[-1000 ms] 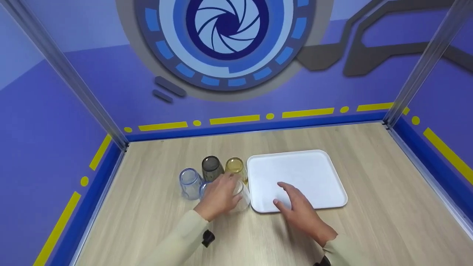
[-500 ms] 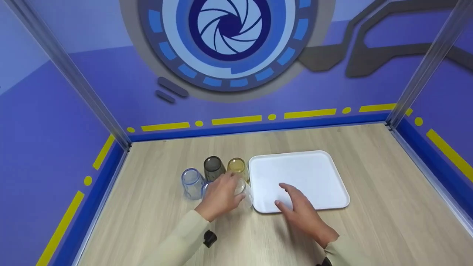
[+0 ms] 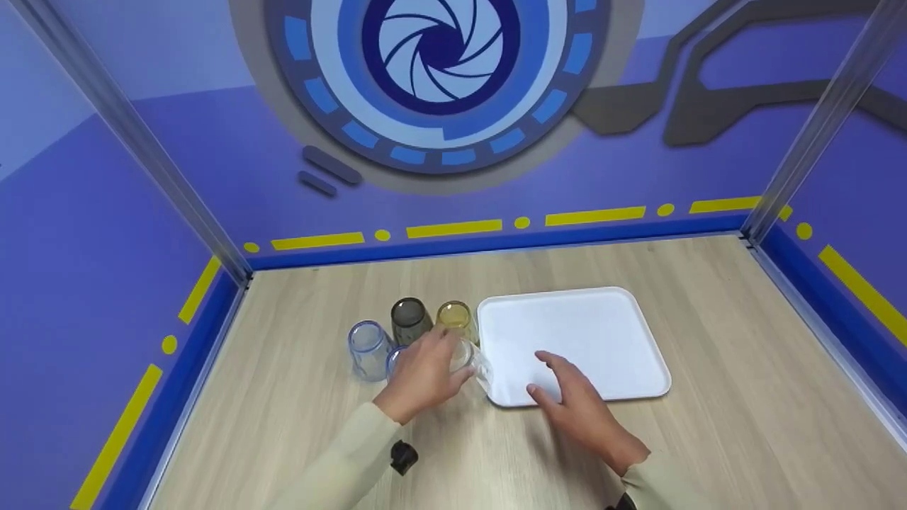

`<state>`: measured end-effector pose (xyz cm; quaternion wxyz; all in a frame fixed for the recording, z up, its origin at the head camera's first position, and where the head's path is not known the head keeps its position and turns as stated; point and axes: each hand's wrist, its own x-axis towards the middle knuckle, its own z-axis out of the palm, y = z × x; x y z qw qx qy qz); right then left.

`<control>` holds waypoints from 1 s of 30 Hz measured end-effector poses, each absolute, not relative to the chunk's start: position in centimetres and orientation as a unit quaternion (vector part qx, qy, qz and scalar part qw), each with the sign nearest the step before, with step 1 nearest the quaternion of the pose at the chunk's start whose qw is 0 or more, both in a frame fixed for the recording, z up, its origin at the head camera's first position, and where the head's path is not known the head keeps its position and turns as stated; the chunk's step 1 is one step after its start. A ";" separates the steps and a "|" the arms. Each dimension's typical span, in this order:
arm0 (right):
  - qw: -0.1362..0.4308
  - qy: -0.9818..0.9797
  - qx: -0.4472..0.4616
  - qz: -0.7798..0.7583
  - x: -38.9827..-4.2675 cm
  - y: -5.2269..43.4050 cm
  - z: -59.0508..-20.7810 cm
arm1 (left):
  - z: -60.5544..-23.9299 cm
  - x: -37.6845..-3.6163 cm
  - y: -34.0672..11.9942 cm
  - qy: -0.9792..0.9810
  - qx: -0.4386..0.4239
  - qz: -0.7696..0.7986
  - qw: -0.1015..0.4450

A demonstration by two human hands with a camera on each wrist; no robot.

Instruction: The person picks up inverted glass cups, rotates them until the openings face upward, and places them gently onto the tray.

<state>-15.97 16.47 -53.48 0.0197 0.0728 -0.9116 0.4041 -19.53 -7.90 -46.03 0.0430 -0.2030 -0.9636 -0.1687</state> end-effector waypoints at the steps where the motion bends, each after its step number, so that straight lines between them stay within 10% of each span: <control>1: 0.020 -0.911 0.073 0.405 -16.0 16.5 -53.5 | -46.0 -19.5 -7.9 -0.963 -0.204 -0.169 0.046; 30: 0.018 -0.909 0.081 0.408 -15.6 16.1 -53.6 | -45.6 -19.5 -7.8 -0.953 -0.182 -0.238 0.038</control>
